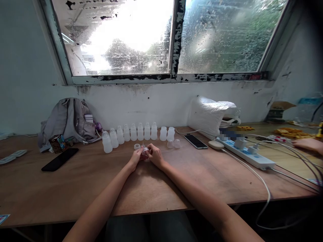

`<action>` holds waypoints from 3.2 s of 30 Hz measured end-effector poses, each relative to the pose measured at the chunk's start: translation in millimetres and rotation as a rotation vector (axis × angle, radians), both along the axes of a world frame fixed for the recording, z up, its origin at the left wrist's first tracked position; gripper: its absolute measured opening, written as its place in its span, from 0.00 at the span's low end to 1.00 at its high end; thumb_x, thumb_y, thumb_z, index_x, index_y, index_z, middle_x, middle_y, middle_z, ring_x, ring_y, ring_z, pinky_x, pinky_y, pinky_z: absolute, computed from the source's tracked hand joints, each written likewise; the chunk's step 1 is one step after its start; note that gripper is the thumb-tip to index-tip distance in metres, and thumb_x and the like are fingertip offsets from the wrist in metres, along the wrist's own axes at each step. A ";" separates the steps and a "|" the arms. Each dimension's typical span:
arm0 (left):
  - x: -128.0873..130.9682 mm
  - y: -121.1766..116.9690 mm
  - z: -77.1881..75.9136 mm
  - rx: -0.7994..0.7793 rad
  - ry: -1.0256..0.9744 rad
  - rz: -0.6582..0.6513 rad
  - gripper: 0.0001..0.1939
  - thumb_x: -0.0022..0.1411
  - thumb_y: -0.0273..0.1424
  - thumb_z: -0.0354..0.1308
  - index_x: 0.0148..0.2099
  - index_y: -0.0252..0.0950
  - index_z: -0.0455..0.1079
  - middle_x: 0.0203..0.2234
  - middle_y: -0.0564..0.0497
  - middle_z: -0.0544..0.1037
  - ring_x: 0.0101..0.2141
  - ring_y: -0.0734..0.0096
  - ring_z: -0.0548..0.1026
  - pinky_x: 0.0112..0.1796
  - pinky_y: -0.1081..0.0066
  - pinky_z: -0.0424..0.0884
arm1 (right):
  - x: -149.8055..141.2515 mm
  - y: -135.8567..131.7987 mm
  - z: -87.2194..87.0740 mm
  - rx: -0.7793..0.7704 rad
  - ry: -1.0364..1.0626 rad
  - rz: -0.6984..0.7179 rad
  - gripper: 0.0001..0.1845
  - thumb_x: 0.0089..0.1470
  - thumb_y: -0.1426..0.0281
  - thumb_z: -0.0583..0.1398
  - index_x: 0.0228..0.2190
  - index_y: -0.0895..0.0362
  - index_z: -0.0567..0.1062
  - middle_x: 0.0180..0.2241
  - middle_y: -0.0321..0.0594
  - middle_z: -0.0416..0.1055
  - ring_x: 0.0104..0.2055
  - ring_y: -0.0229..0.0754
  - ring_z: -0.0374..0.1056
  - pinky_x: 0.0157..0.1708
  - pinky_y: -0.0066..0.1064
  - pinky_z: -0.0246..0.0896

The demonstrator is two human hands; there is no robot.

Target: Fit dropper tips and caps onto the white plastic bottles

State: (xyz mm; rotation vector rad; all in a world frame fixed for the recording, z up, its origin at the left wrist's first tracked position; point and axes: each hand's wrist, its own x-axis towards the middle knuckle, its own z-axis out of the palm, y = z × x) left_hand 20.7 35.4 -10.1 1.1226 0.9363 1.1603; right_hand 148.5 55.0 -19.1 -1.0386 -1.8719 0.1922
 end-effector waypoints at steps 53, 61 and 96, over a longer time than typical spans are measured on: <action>-12.9 -6.4 2.1 0.531 1.128 0.320 0.08 0.54 0.32 0.50 0.38 0.38 0.63 0.28 0.49 0.74 0.31 0.64 0.72 0.29 0.72 0.64 | 1.2 8.9 -4.9 -0.226 -0.040 0.000 0.06 0.42 0.66 0.55 0.23 0.56 0.65 0.19 0.33 0.66 0.22 0.34 0.61 0.23 0.23 0.50; -13.7 -7.4 3.5 0.607 1.210 0.298 0.08 0.55 0.33 0.49 0.39 0.41 0.61 0.29 0.51 0.73 0.30 0.65 0.72 0.28 0.73 0.63 | -0.2 7.4 -8.4 -0.176 -0.131 -0.041 0.02 0.42 0.70 0.54 0.24 0.56 0.65 0.20 0.34 0.65 0.22 0.35 0.60 0.22 0.24 0.48; -17.9 -3.3 -1.1 0.795 1.261 0.147 0.03 0.49 0.24 0.48 0.28 0.36 0.57 0.32 0.51 0.65 0.28 0.74 0.67 0.28 0.75 0.61 | 64.3 91.5 72.9 -0.469 -0.231 -0.538 0.33 0.43 0.75 0.52 0.52 0.62 0.50 0.33 0.48 0.68 0.27 0.42 0.66 0.28 0.30 0.57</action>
